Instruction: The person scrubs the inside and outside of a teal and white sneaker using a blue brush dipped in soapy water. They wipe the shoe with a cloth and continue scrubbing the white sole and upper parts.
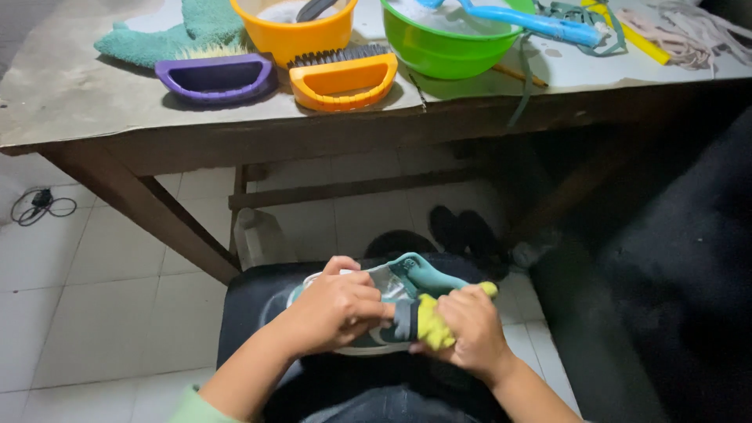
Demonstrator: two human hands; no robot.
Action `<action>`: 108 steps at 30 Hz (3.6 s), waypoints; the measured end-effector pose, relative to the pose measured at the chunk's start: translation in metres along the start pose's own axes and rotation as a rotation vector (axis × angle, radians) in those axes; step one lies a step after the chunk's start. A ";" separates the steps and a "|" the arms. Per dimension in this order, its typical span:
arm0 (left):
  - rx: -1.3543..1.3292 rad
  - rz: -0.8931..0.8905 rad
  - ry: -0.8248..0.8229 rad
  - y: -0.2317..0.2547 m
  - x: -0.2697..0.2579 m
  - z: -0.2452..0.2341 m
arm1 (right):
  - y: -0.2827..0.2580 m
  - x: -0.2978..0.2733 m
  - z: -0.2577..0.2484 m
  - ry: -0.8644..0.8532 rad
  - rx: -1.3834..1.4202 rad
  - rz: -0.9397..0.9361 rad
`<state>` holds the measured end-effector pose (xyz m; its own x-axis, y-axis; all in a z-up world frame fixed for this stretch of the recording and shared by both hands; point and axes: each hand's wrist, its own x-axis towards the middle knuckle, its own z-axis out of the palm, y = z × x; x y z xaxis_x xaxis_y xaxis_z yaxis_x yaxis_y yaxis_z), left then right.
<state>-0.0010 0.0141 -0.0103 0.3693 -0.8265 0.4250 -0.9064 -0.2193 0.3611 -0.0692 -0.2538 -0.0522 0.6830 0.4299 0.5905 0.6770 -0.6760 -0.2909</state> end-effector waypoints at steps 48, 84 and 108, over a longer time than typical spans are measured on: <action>-1.984 -1.179 0.716 -0.026 0.005 0.090 | -0.051 0.024 0.006 0.021 0.220 -0.176; -2.267 -1.039 0.621 -0.028 -0.067 0.004 | -0.076 0.108 0.055 -0.094 0.312 -0.276; -1.707 -1.237 0.471 -0.116 -0.108 -0.038 | -0.116 0.398 0.041 0.052 0.224 -0.324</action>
<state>0.0725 0.1484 -0.0665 0.7208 -0.4516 -0.5258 0.6881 0.3754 0.6210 0.1355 0.0203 0.1857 0.4134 0.5648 0.7142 0.9021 -0.3607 -0.2369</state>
